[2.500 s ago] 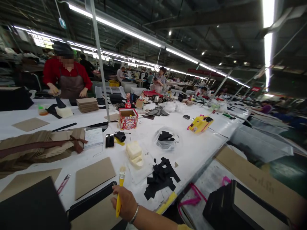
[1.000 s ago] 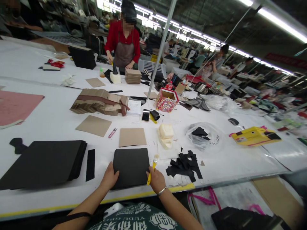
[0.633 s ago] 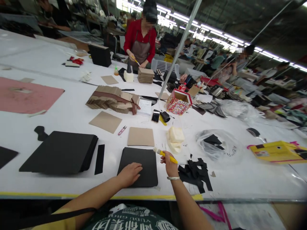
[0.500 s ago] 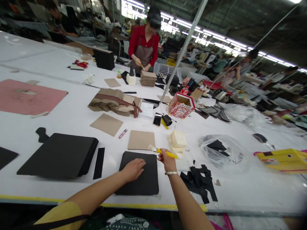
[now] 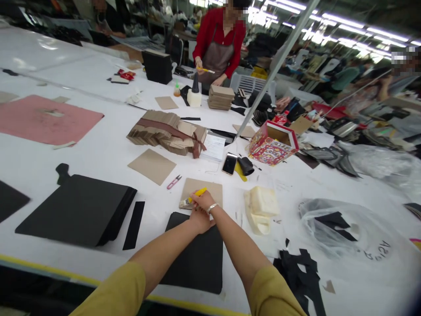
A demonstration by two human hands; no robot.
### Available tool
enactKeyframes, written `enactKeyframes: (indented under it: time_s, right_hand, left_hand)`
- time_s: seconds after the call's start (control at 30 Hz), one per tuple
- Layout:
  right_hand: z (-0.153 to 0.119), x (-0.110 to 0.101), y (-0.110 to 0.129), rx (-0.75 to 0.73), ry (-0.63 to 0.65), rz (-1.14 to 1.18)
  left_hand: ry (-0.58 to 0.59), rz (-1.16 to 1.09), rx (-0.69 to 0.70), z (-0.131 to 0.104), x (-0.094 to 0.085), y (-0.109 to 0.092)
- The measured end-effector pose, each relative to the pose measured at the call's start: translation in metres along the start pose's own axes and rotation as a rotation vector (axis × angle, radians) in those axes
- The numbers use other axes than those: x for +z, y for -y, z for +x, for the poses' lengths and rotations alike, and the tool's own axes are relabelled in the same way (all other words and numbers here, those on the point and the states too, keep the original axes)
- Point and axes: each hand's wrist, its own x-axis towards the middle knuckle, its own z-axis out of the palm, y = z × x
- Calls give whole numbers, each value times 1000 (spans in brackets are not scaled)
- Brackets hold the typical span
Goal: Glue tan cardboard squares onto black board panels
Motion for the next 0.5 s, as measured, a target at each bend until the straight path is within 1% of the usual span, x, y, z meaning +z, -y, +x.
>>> enactKeyframes:
  time_s: [0.03, 0.1, 0.23, 0.33, 0.4, 0.5]
  right_hand:
    - [6, 0, -4, -3, 27, -22]
    - [21, -4, -10, -6, 11, -40]
    - [60, -15, -20, 6, -174, -5]
    - [81, -20, -27, 32, -254, 19]
    - [83, -26, -34, 55, -292, 32]
    - [68, -46, -53, 95, -363, 29]
  left_hand:
    - [4, -9, -16, 2, -1, 0]
    - [4, -48, -23, 4, -3, 1]
    - [-18, -98, 11, 7, -10, 2]
    - [-26, -89, 5, 10, -12, 2]
    - [-24, -92, -2, 11, -12, 2]
    - [-20, -106, 6, 14, -10, 3]
